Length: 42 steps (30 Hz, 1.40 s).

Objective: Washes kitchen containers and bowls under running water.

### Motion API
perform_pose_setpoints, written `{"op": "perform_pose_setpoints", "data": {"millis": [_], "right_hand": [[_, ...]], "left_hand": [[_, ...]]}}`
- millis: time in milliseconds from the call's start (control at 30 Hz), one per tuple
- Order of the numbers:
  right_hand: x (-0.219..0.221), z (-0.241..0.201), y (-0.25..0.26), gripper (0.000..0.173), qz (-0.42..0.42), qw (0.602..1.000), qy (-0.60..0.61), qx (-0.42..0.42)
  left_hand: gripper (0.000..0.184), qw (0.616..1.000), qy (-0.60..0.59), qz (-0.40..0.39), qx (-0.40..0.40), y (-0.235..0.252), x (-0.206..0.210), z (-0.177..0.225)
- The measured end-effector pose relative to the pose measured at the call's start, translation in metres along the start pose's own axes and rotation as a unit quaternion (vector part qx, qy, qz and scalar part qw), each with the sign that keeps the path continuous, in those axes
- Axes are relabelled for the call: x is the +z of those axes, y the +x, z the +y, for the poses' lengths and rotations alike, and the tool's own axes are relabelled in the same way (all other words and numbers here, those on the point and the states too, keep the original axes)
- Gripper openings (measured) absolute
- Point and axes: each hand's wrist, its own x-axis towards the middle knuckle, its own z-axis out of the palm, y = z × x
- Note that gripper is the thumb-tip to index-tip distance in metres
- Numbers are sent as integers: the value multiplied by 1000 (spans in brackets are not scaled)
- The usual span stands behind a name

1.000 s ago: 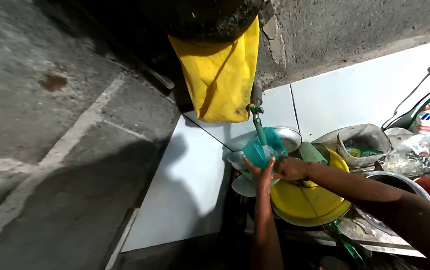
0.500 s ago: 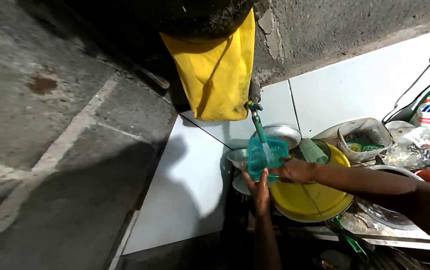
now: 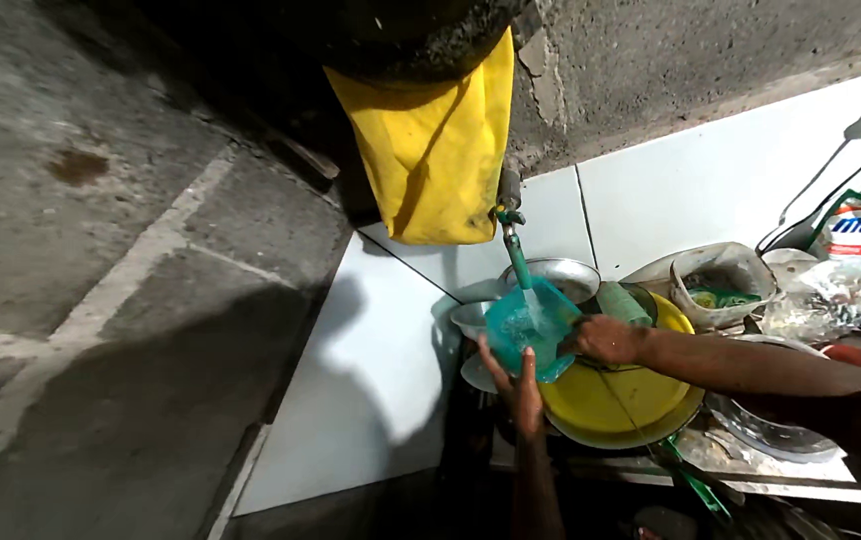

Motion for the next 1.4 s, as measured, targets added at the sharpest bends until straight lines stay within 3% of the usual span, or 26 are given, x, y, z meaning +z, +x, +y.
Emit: {"op": "perform_pose_setpoints", "data": {"millis": [133,200,300,400,433,500,633,733,800,867,933,1033,1100,1133,1233,1300,1400], "right_hand": [[-3,36,0,37,-12,989,-61,-133],[-19,52,7,34,-26,988,-108,-103],[-46,47,7,30,-55,993,-97,-47],[-76,13,-8,41,-203,979,-27,10],[-87,1,-12,44,-232,972,3,30],[-94,-9,-9,35,-202,977,48,48],[-47,10,27,33,-118,983,9,140],[-30,-5,43,31,-200,947,7,252],[-27,-3,51,31,-205,957,71,194],[-27,7,54,35,-147,974,126,122],[-24,21,55,42,-105,984,85,113],[-37,7,49,40,-186,966,-3,179],[-56,-4,33,32,-228,958,44,170],[-64,-3,21,32,-201,963,110,144],[-82,-14,-14,58,-128,943,281,127],[-73,-14,-24,49,-70,958,267,75],[-71,-6,-19,35,24,961,247,119]], "left_hand": [[62,986,36,-100,-125,30,-21,19],[58,975,34,-145,-168,39,-24,21],[56,970,28,-183,-157,39,-25,14],[53,969,22,-201,-142,34,-25,7],[54,968,19,-202,-151,33,-23,4],[57,968,6,-191,-163,32,-15,-2],[58,976,-35,-148,-159,25,11,-7],[54,981,-60,-103,-152,19,24,-7],[51,976,-92,-88,-176,12,29,-15],[53,967,-124,-101,-198,10,35,-15],[55,964,-137,-105,-201,11,37,-18],[52,963,-165,-83,-198,12,37,-24],[53,963,-164,-95,-191,13,35,-25],[53,962,-150,-114,-197,16,33,-21],[46,950,-78,-158,-259,28,29,-2],[53,922,-34,-209,-325,37,29,15],[65,892,-5,-207,-401,42,35,31]]}}
